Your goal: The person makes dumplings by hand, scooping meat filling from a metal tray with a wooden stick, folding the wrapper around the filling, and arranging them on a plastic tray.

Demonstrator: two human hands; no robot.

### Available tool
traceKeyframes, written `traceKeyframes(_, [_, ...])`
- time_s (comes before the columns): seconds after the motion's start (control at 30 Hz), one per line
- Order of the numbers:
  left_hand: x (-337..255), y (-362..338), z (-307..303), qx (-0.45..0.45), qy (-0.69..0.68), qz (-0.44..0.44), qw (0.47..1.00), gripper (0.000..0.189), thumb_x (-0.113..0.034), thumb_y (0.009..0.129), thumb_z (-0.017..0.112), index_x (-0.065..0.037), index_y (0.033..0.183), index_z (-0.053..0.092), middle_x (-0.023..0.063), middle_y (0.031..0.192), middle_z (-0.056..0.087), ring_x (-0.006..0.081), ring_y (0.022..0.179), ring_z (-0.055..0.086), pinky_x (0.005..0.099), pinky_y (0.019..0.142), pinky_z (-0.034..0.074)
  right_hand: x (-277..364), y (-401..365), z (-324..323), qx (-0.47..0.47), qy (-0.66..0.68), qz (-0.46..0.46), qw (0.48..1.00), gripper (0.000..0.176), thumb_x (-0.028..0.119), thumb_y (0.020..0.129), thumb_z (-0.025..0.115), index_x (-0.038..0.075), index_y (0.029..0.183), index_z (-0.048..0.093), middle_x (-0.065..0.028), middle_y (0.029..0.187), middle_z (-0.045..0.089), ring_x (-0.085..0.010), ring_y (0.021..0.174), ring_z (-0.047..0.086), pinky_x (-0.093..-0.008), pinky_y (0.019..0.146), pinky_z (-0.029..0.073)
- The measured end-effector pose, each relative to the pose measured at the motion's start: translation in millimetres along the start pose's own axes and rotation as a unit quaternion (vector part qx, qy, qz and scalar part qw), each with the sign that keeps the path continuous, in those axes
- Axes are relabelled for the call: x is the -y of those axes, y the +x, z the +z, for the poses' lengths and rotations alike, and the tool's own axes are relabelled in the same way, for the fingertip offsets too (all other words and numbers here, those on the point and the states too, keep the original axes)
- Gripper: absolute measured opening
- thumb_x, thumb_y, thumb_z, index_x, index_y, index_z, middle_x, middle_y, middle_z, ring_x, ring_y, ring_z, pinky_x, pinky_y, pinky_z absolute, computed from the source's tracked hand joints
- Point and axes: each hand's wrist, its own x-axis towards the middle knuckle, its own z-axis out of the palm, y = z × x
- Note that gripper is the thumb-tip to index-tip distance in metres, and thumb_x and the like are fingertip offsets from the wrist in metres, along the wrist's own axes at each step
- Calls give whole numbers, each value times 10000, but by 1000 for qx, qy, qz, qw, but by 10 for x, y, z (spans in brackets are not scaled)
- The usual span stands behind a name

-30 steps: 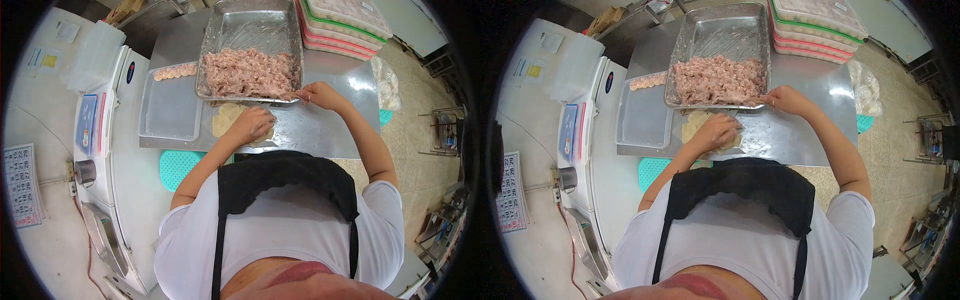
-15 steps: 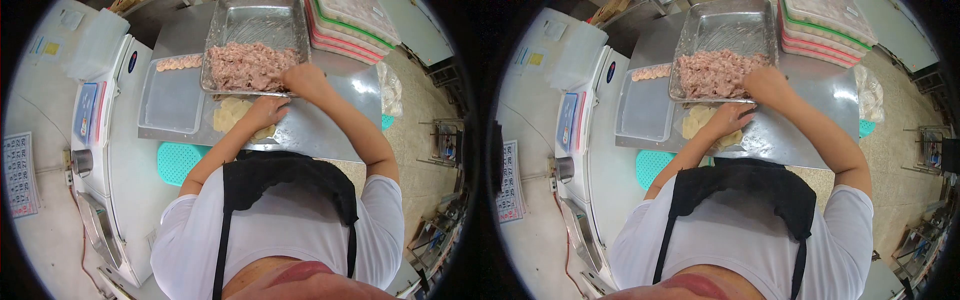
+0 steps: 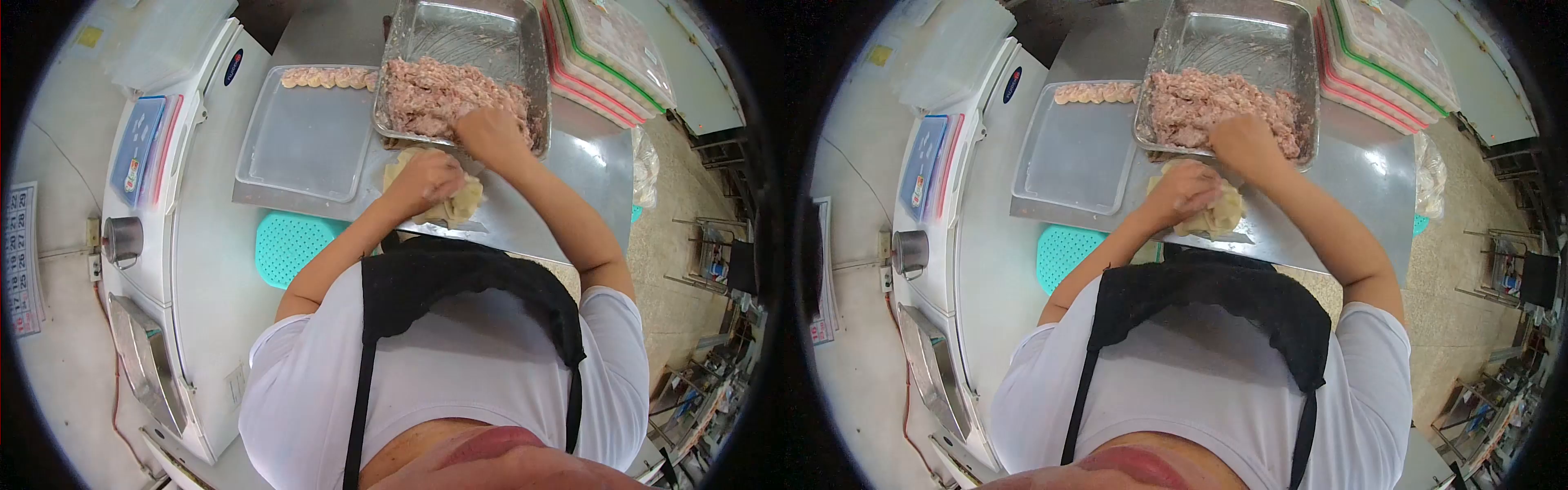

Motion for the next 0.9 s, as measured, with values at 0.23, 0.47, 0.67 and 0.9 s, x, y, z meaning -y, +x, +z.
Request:
traceKeyframes(0.23, [93, -236, -640, -107, -341, -408, 840, 209, -219, 940, 570, -47, 1024, 654, 46, 1031, 635, 129, 887, 616, 292, 771, 497, 82, 233, -173, 67, 20, 56, 996, 165, 152, 753, 559, 51, 707, 681, -161, 689, 654, -312, 648, 668, -423, 539, 514])
traceKeyframes(0.47, [352, -429, -676, -153, -590, -364, 704, 411, -258, 943, 566, 9, 1247, 492, 80, 1085, 626, 168, 985, 620, 322, 887, 503, 431, 201, -57, 69, 113, 105, 986, 231, 227, 833, 549, 50, 762, 681, -172, 732, 656, -341, 742, 660, -455, 634, 511])
traceKeyframes(0.67, [386, -225, -960, -42, -486, -315, 814, 419, -270, 941, 564, 38, 1222, 516, 114, 1092, 639, 195, 1012, 619, 313, 902, 489, 32, -56, 273, 22, 430, 206, 879, 350, 359, 920, 539, 49, 922, 700, -131, 704, 650, -264, 676, 636, -404, 622, 468])
traceKeyframes(0.9, [371, 440, -836, -264, -707, -280, 593, 422, -223, 980, 453, 87, 1263, 413, 184, 1220, 563, 257, 1107, 581, 358, 952, 482, 146, -75, -384, -84, 653, 338, 672, 397, 401, 961, 502, 52, 1000, 687, 63, 581, 382, -43, 516, 297, -223, 471, 213])
